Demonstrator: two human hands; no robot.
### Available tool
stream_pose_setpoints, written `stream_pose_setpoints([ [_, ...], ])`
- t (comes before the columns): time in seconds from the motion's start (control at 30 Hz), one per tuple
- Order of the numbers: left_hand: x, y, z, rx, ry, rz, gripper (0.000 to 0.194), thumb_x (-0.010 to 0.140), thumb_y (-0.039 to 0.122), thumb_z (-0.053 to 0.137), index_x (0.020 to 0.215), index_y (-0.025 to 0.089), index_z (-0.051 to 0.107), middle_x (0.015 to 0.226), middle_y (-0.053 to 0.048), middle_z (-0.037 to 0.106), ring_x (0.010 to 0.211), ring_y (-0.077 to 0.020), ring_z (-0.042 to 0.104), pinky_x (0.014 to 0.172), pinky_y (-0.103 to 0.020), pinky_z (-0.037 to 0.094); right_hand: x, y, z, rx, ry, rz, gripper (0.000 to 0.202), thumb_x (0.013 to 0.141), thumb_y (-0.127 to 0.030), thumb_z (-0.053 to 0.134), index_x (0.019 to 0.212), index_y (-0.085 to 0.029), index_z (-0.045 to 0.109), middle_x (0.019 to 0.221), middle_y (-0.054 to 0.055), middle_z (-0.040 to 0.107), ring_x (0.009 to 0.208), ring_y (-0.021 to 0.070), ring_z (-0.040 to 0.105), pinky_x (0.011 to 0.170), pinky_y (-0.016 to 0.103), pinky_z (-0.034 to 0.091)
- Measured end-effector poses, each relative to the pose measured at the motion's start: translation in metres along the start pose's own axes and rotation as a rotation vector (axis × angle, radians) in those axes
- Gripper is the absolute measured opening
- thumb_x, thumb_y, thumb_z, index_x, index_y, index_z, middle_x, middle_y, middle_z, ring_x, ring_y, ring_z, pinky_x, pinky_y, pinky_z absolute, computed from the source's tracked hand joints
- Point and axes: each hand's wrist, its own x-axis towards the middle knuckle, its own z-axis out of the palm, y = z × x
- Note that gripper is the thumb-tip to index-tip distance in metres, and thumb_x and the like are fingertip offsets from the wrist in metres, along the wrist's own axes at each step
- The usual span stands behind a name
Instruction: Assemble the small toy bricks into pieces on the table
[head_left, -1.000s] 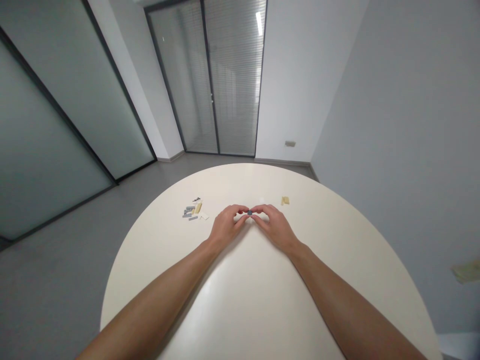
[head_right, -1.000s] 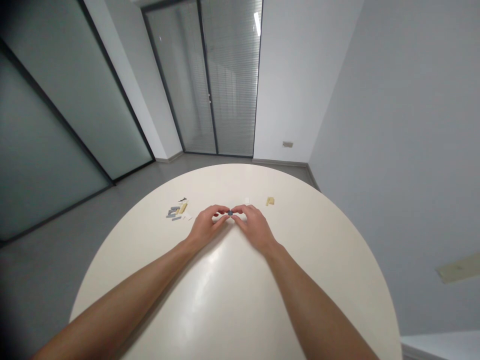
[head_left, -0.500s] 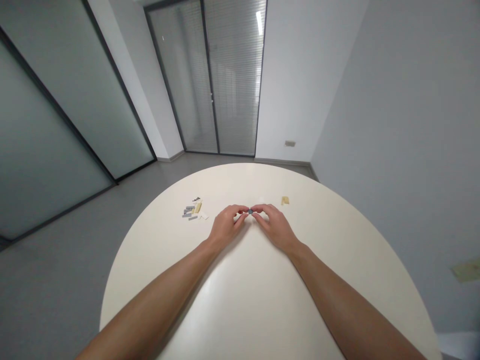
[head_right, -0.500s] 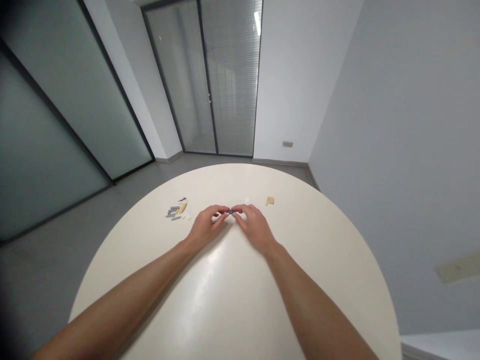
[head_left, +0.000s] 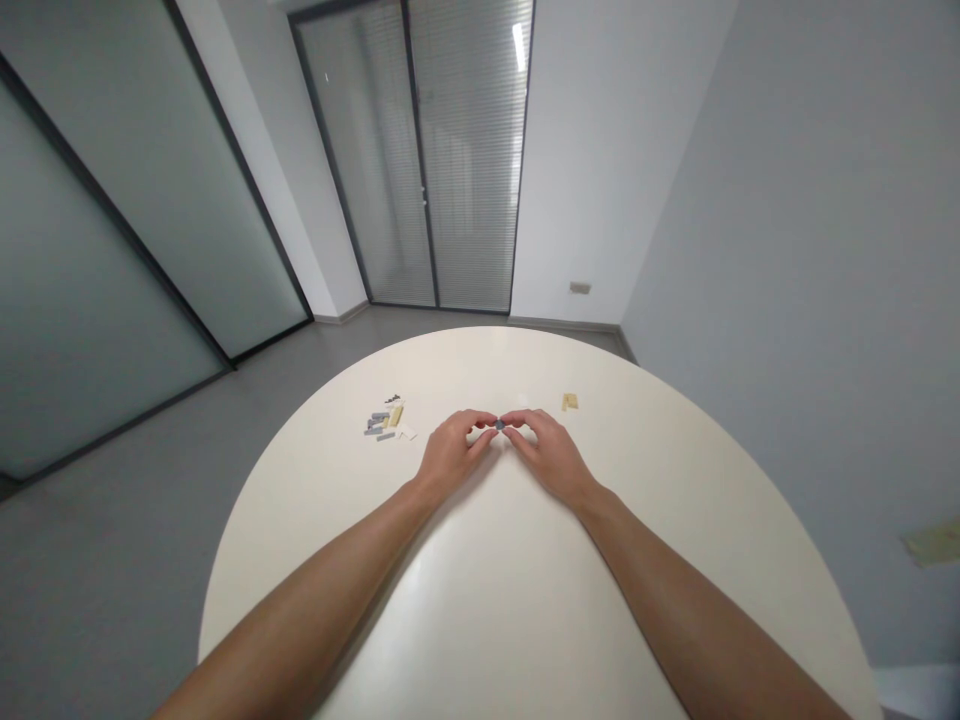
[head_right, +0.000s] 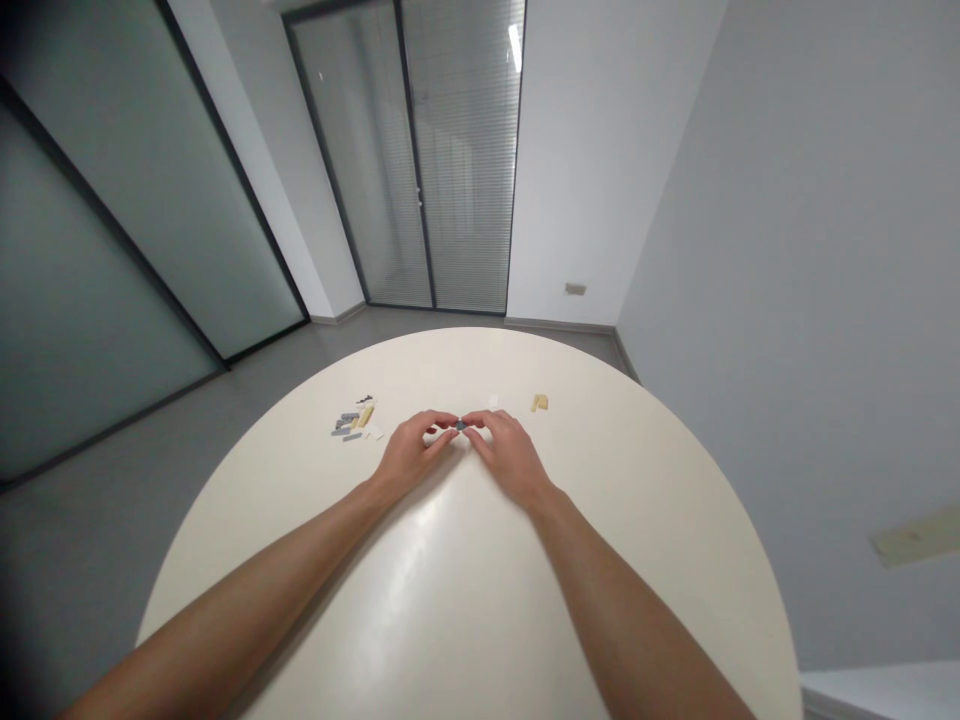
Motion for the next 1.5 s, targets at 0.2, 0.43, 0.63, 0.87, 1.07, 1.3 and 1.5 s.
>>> stream_pose_setpoints([
  [0.2,0.0003,0.0020,-0.0007,0.004,0.004,-0.006,0.016,0.092,0.026,0.060,0.105,0.023,0.069,0.104,-0.003,0.073,0.096,-0.0184,0.066,0.085,-0.033,0.054,-0.0003,-0.0008,-0.0006,0.002,-0.004,0.001,0.018,0.097,-0.033,0.056,0.110,-0.026,0.067,0.106,0.004,0.072,0.101,0.0220,0.063,0.094,0.040,0.048],
  [0.43,0.0001,0.0011,0.0004,-0.001,0.002,-0.013,0.016,0.092,0.027,0.061,0.105,0.023,0.069,0.104,-0.003,0.074,0.096,-0.0184,0.065,0.085,-0.034,0.053,-0.0003,-0.0014,-0.0007,0.009,0.000,0.005,0.019,0.097,-0.034,0.056,0.110,-0.026,0.067,0.107,0.004,0.072,0.102,0.0218,0.063,0.095,0.041,0.047],
  [0.63,-0.0004,0.0011,0.0004,-0.005,0.007,-0.011,0.015,0.091,0.027,0.062,0.104,0.023,0.069,0.103,-0.003,0.074,0.096,-0.0184,0.066,0.085,-0.034,0.053,-0.0004,-0.0010,-0.0005,0.009,-0.002,0.003,0.019,0.097,-0.034,0.055,0.109,-0.027,0.068,0.107,0.004,0.073,0.103,0.0221,0.063,0.095,0.042,0.048],
  [0.87,0.0001,0.0007,-0.0001,-0.004,0.007,-0.004,0.015,0.092,0.025,0.060,0.103,0.023,0.069,0.103,-0.003,0.074,0.096,-0.0184,0.066,0.084,-0.034,0.054,0.0002,-0.0017,-0.0007,0.003,-0.004,-0.004,0.020,0.097,-0.035,0.055,0.110,-0.027,0.069,0.106,0.005,0.073,0.102,0.0227,0.064,0.094,0.043,0.049],
  [1.07,-0.0001,-0.0025,0.0012,0.008,0.000,0.004,0.014,0.092,0.022,0.059,0.102,0.023,0.069,0.101,-0.002,0.074,0.095,-0.0182,0.067,0.083,-0.034,0.053,-0.0003,-0.0012,-0.0006,0.000,-0.009,0.001,0.021,0.098,-0.035,0.054,0.110,-0.028,0.070,0.104,0.004,0.073,0.103,0.0224,0.063,0.095,0.042,0.048],
  [1.3,0.0006,-0.0034,0.0022,0.006,-0.002,0.000,0.015,0.091,0.021,0.059,0.102,0.023,0.069,0.100,-0.002,0.074,0.095,-0.0182,0.067,0.084,-0.034,0.054,0.0004,0.0009,0.0001,-0.007,-0.017,-0.010,0.021,0.099,-0.034,0.054,0.110,-0.028,0.071,0.102,0.004,0.074,0.102,0.0227,0.063,0.093,0.042,0.048],
  [1.5,0.0008,-0.0018,0.0017,-0.007,-0.008,-0.010,0.014,0.090,0.023,0.061,0.102,0.024,0.069,0.100,-0.002,0.074,0.094,-0.0182,0.067,0.083,-0.034,0.055,0.0005,0.0024,0.0010,-0.016,-0.012,-0.004,0.022,0.098,-0.034,0.053,0.109,-0.028,0.071,0.101,0.004,0.073,0.100,0.0230,0.063,0.092,0.043,0.048],
])
